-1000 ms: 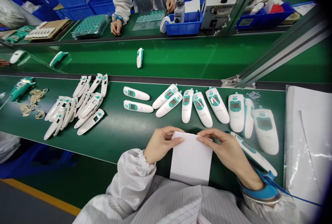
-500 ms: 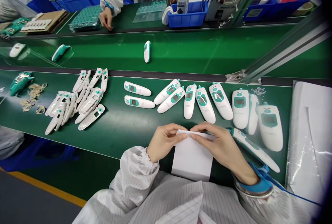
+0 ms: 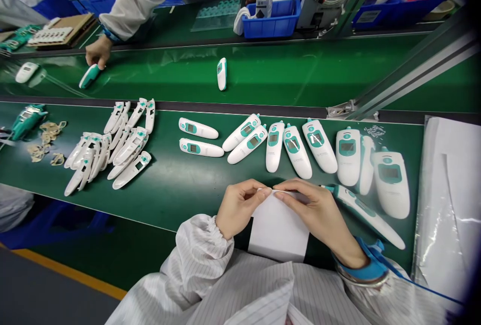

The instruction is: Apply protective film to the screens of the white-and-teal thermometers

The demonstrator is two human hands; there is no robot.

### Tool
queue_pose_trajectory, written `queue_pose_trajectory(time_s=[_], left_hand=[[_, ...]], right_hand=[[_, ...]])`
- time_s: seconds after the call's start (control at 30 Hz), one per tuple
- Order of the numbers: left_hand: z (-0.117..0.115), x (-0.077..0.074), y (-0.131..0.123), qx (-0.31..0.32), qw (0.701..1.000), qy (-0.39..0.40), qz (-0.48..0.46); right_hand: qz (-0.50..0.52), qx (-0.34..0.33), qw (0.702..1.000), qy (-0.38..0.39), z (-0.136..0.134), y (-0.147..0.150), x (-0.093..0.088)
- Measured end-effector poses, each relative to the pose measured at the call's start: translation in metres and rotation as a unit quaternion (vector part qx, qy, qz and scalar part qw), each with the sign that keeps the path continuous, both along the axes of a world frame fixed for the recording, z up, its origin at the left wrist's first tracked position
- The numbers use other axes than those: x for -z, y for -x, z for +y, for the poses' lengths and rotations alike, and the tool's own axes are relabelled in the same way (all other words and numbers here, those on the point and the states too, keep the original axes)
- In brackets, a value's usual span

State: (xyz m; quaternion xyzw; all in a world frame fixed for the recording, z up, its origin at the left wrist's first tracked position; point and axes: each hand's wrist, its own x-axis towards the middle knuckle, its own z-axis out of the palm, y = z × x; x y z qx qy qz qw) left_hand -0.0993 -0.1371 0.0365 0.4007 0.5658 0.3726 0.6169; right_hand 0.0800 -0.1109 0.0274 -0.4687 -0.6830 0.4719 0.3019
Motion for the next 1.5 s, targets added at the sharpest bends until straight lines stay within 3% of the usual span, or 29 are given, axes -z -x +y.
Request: queue_pose_trajectory(time_s=[0.13,0.4,0.57,0.67,0.77,0.93,1.23,1.5], left_hand=[[0.000,-0.002,-0.003,-0.009,1.000,0.009,-0.019],[0.004,-0.003,-0.002,-0.013,0.999,0.030,-0.025],[0.006,0.002,0.001,-0.011,0.999,0.052,-0.011],[0.006,0.001,0.001,-0.010,0.998,0.054,-0.008],[0.007,-0.002,0.000,-0.003,0.999,0.049,0.000],[0.006,-0.005,-0.001,0.002,0.999,0.038,0.031],[0.005,-0.005,-0.004,-0.011,0.999,0.043,0.027],[0.011,-0.001,-0.002,-0.002,0.997,0.064,0.053]], right_hand=[[0.023,0.021,0.996,-0.084,-0.003,0.002,-0.001],[-0.025,0.015,0.975,-0.220,-0.004,0.005,-0.003],[-0.052,-0.026,0.954,-0.293,-0.009,0.002,-0.001],[-0.054,-0.020,0.957,-0.286,-0.011,0.001,0.000],[-0.070,0.023,0.975,-0.211,-0.009,0.002,0.003],[-0.025,0.024,0.994,-0.103,-0.007,0.004,0.005],[-0.025,0.037,0.975,-0.215,-0.008,0.006,0.000],[-0.067,-0.014,0.955,-0.289,-0.011,0.006,0.001]])
